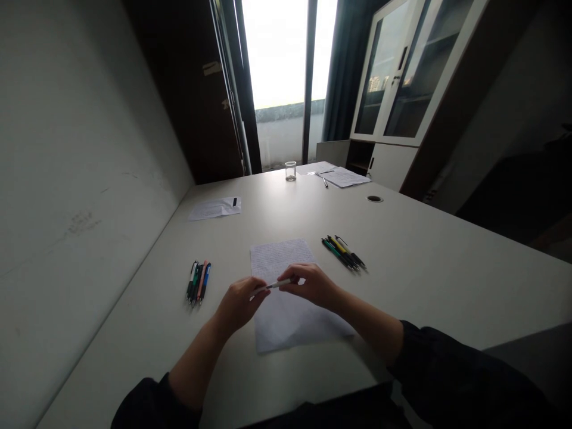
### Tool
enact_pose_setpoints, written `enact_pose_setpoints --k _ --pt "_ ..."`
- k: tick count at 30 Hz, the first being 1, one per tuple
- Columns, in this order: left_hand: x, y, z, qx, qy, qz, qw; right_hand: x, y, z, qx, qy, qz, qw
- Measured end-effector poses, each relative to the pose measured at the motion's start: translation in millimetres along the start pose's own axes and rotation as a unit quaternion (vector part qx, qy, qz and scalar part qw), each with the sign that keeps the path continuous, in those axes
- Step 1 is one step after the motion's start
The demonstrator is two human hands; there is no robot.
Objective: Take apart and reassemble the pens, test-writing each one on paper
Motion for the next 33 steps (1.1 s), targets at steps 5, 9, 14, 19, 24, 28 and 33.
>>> enact_pose_setpoints --k 5,9,14,19,24,28,33 --pt "-2.2 1.7 -0.4 0.010 -0.010 0.002 1.000 -2.8 -3.6 -0.1 -0.011 0.008 -0.003 1.000" --pt "-3.0 3.9 -0.7 0.012 -0.005 0.008 1.000 -2.9 -4.7 0.0 -0.023 0.001 -0.005 1.000" --pt "-1.8 4.6 -0.4 0.030 0.000 -0.008 1.000 -2.0 -4.3 0.9 -0.030 -0.004 -0.002 1.000" --pt "-0.1 2.1 2.4 0.021 0.011 -0.015 1.000 -1.1 -3.8 1.9 -0.031 -0.005 0.006 0.999" --pt "-0.7 3.6 2.1 0.033 0.006 -0.020 0.999 -0.9 -3.9 2.4 -0.041 0.002 0.007 0.999" --pt "-3.2 5.1 0.3 0.049 0.005 -0.029 0.998 -2.0 -4.8 3.3 -0.041 0.011 0.006 0.999" --pt "-4.7 4.1 0.2 0.049 0.001 -0.044 0.998 -3.6 -5.1 4.3 -0.042 0.019 0.006 0.999"
Point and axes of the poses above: each hand's wrist, its own z-axis away from the middle knuckle, its own x-axis out of the palm, y = z × x, the point moved 2 cm from there along -z, towards the middle knuckle, and after that the axes turned 8 degrees about -z, right-handed, at the moved point
